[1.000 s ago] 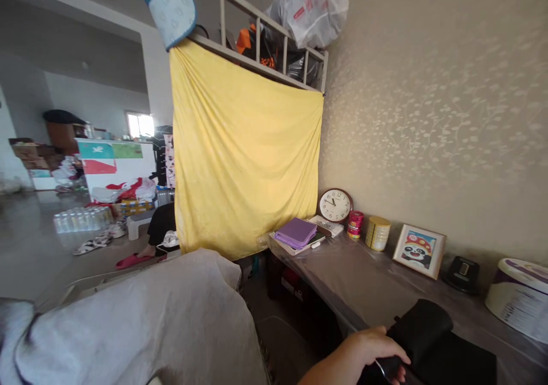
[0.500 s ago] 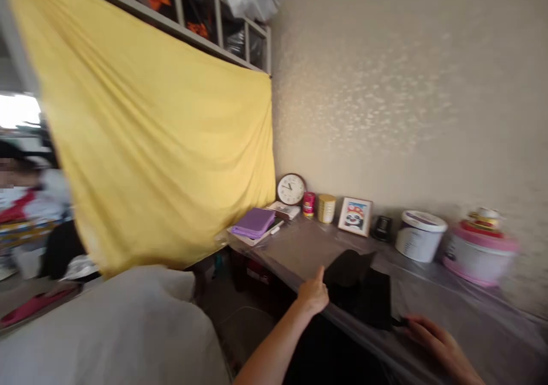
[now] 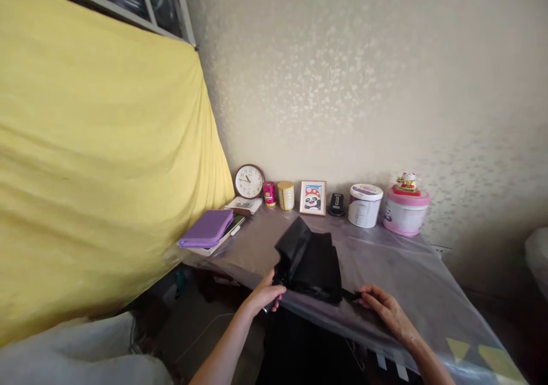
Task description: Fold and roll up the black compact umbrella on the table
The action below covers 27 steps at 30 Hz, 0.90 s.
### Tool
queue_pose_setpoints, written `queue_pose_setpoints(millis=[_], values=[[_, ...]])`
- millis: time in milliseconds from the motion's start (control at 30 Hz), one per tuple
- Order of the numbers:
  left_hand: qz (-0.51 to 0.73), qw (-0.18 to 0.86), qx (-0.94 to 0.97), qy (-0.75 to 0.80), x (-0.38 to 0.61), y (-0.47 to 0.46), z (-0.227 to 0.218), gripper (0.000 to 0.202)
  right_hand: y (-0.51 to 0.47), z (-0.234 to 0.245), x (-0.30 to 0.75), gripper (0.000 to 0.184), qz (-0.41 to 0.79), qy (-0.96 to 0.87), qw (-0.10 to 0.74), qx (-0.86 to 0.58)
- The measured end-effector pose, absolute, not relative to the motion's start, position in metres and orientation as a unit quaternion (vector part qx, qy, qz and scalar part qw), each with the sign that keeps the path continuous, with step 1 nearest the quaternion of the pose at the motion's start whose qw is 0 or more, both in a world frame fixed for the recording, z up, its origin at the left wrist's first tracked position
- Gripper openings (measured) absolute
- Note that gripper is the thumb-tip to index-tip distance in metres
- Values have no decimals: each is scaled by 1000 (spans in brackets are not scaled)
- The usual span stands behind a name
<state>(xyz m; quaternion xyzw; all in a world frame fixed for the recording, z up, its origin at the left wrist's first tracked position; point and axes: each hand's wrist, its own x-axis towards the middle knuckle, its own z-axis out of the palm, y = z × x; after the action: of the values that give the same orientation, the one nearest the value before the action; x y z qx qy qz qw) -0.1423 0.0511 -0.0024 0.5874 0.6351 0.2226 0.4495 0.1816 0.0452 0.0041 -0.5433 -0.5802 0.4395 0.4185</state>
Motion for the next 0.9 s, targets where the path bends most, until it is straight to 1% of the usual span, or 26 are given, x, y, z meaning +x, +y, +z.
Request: queue_pose_setpoints(millis=[133, 400, 467, 533, 600, 667, 733, 833, 900], values=[[244, 505, 554, 615, -149, 56, -5, 59, 43, 9, 180, 49, 433, -586, 407, -551], [295, 547, 516, 589, -134, 57, 8, 34, 46, 13, 187, 50, 430, -575, 390, -577], [312, 572, 507, 564, -133, 56, 16, 26, 50, 13, 194, 48, 413, -558, 418, -586], [326, 598, 502, 533, -132, 53, 27, 22, 56, 13, 202, 45, 388, -525, 475, -590], [330, 623, 505, 498, -129, 50, 39, 22, 64, 11, 208, 45, 370, -470, 542, -591], [331, 637, 516, 467, -124, 46, 50, 24, 76, 7, 213, 47, 363, -424, 584, -590], [351, 629, 528, 450, -117, 44, 58, 23, 91, 2, 218, 46, 355, -417, 597, -586], [388, 613, 533, 434, -109, 43, 67, 32, 110, -4, 229, 44, 305, -459, 600, -580], [402, 623, 527, 416, -107, 41, 73, 27, 117, -4, 236, 44, 266, -480, 595, -587]])
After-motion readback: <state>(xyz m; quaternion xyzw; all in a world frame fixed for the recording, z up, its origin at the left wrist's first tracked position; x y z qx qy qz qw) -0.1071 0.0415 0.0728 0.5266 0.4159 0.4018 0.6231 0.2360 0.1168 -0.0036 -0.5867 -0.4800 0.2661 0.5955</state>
